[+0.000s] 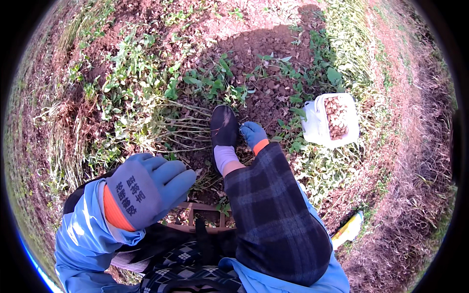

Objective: The person squats in a field and harvests peanuts by hand, pulling them from the soil and placing them into a white bucket. The person repeatedly reaches for peanut plants, extracts the tubers, and deposits them into the container.

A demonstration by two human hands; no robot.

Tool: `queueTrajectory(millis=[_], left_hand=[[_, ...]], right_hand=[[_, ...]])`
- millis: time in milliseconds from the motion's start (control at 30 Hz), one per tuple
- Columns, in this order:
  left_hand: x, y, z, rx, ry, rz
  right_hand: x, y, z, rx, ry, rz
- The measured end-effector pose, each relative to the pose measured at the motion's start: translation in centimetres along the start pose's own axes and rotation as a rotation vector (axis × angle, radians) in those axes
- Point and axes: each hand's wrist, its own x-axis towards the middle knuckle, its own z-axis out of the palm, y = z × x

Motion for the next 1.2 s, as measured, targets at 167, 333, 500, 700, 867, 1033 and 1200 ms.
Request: queueTrajectory(millis=[167,333,500,700,867,1033,1200], left_hand=[[-0.9,-0.5,0.3,-0.026,-0.044,-0.062],[0.0,0.4,-0.4,0.012,-0.024,0.003],[-0.5,0.4,-0.3,0.014,0.023,-0.012],[-0.9,0.3,-0.2,0.010,0.041,0.013],[-0.9,1.0,-0.2,0.032,0.066,0.041],[-2.2,0.7,0.1,0.027,0.046,-0.013],[-0.8,-0.8,1.2,0.078,0.100,0.033]], right_hand=[[-3.8,-7.1,-2.2,0.287,0.172,0.025],[-5.2,-11.2,-17.2,-0.042,0.803,-0.360],[-6.0,-14.3,-20.8,-0.839,1.130,-0.481],[-5.2,-4.8,-8.1,-0.533,0.259,-0.425],[-7.7,-1.5,-3.2,-1.003,0.146,-0.455],[-7.8,-2.1,-3.4,-1.131,0.161,-0.406],[-8.7,-3.1,-5.9,-1.271,0.253,-0.333]])
